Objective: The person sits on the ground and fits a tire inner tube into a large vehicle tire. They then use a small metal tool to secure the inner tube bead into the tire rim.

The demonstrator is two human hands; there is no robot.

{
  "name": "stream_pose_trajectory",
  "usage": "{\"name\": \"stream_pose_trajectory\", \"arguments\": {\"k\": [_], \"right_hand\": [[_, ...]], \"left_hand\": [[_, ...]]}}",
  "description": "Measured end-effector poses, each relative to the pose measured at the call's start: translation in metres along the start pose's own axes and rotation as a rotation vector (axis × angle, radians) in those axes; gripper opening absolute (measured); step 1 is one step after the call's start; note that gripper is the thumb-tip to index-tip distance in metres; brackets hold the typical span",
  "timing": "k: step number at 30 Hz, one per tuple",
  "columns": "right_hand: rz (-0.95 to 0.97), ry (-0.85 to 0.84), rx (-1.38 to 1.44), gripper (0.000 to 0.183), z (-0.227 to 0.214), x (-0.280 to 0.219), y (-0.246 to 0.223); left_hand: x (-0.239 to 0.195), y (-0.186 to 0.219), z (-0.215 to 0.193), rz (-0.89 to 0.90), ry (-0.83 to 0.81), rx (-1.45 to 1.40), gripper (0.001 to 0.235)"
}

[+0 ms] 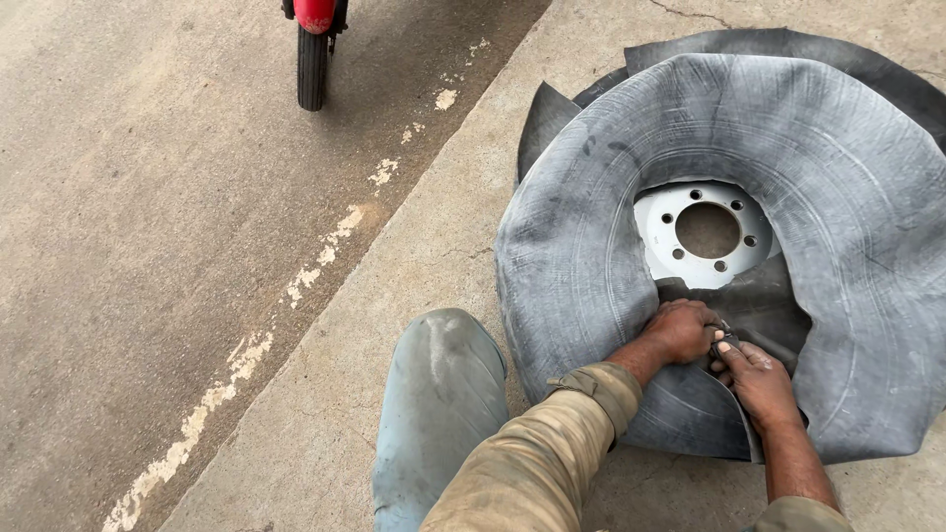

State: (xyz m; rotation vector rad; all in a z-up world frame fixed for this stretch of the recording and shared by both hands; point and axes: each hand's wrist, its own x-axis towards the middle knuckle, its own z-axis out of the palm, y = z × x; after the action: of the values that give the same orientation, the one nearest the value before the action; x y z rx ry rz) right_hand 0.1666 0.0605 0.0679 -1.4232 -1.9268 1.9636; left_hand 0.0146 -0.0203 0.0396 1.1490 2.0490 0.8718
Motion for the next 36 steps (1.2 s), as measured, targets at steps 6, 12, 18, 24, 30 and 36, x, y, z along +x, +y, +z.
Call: {"name": "stream_pose_trajectory", "arguments": {"k": [6,12,18,24,30,36], "right_hand": [[0.078,0.094,-0.164,0.033,-0.001,0.007,0.006],[0.024,0.131,-0.34,0.035,0.006,-0.02,-0.023],[-0.22,0.078,-0.408,0.033,-0.003,-0.02,-0.007],[-0.129,0.036,-0.225,0.025,-0.001,-0.013,0.002],[-0.129,0.043,-0.272,0.026,-0.002,-0.029,-0.016],[-0.171,0.119,-0.557,0.03,0.007,-0.027,-0.015]], "left_hand": [[-0.015,0.02,0.001,-0.134,0.048,0.067,0.029],[-0.026,0.042,-0.013,-0.15,0.087,0.061,0.028],[-0.026,0.034,-0.005,-0.033,0.211,0.081,0.014],[-0.016,0.015,0.0,0.009,0.199,0.082,0.013],[-0.019,0.031,-0.01,-0.015,0.158,0.091,0.016],[-0.009,0.01,-0.008,-0.039,0.014,0.001,0.019]]}}
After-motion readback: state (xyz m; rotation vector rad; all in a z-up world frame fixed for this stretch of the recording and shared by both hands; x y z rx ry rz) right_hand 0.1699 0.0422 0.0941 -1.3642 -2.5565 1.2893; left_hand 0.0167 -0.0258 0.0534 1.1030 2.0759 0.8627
